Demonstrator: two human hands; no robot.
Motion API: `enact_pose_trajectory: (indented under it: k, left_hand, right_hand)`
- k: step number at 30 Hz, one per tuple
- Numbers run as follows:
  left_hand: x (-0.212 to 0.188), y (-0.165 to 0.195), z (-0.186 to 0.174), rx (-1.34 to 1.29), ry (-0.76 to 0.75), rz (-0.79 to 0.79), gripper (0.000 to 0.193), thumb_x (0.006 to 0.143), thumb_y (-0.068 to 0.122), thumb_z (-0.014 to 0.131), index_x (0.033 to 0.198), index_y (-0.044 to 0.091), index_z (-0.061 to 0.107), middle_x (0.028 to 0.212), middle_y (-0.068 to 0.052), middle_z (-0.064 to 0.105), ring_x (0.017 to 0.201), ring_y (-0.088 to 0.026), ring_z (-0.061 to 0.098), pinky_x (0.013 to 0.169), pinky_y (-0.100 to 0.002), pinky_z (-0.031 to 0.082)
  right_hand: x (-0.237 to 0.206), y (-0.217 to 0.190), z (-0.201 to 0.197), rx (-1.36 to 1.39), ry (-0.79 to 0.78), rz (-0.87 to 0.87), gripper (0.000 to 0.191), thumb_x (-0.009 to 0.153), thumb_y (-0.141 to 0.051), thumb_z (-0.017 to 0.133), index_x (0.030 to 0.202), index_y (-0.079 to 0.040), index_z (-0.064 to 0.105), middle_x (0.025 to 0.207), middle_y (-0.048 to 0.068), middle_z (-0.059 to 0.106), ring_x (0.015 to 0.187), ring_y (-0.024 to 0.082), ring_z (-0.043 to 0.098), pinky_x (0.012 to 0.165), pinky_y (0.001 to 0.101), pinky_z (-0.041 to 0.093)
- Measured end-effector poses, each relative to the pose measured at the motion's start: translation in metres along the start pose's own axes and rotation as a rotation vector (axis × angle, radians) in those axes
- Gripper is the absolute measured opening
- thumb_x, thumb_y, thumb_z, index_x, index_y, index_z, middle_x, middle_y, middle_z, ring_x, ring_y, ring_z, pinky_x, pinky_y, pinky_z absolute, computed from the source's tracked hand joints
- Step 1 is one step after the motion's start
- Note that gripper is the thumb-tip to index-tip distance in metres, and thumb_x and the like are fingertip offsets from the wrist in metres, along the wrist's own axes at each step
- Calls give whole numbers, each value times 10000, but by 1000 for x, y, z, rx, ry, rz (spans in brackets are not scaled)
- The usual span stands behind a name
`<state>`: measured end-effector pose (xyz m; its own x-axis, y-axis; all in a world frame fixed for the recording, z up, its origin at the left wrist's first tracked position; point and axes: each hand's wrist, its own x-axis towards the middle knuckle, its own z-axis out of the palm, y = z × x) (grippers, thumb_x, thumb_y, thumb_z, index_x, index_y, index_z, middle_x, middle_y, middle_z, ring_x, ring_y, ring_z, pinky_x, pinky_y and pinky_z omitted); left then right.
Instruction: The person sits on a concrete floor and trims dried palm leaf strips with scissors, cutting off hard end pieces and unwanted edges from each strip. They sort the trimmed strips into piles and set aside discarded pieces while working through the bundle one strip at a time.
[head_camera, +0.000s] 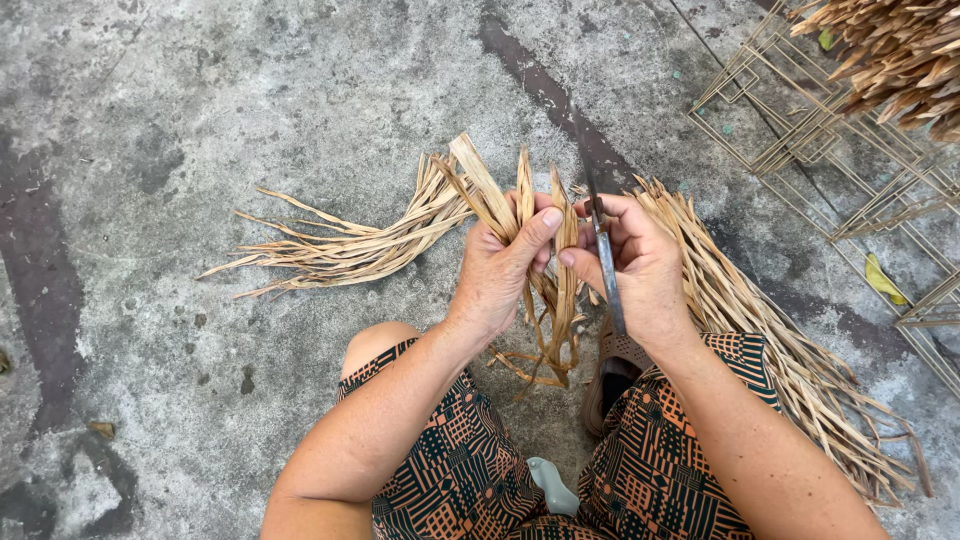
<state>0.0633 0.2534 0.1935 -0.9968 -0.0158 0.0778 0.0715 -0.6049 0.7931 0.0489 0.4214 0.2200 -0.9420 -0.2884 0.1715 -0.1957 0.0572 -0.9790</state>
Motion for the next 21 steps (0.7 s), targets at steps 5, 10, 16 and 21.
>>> enact_pose_trajectory:
  k: [5, 10, 16, 21]
  left_hand:
    - [-4, -2, 8, 207, -16, -11, 241, 1022, 234, 702, 1158, 36, 713, 873, 43, 651, 727, -37, 524, 626, -211, 429]
    - [-5, 1, 9, 329, -13, 27, 298, 1003, 293, 626, 1204, 84, 694, 1033, 30, 740, 963, -69, 641, 870, -238, 525]
    - [-2, -3, 12, 817, -3, 177, 268, 1099, 267, 531, 1152, 51, 680, 972, -85, 743, 967, -190, 710, 846, -327, 562]
    - [-14, -4, 25, 923, -130, -117, 266, 1065, 233, 495, 1270, 67, 522, 822, -97, 734, 769, -224, 779, 671, -370, 629]
  right_hand:
    - [4, -5, -1, 40, 36, -44, 488, 895, 41, 779, 1333, -35, 579, 1069, 22, 677, 952, 71, 645, 850, 227, 571]
    - [3, -14, -1, 80, 83, -53, 430, 935, 52, 738, 1308, -38, 544, 1102, 58, 704, 988, 92, 682, 843, 242, 585]
    - [-6, -25, 3, 45, 132, -139, 429, 959, 70, 718, 1312, -47, 505, 1083, 86, 721, 967, 112, 701, 863, 245, 591]
    - [-7, -27, 3, 154, 108, -93, 460, 903, 61, 724, 1282, -74, 501, 1078, 74, 718, 860, 116, 712, 713, 257, 619]
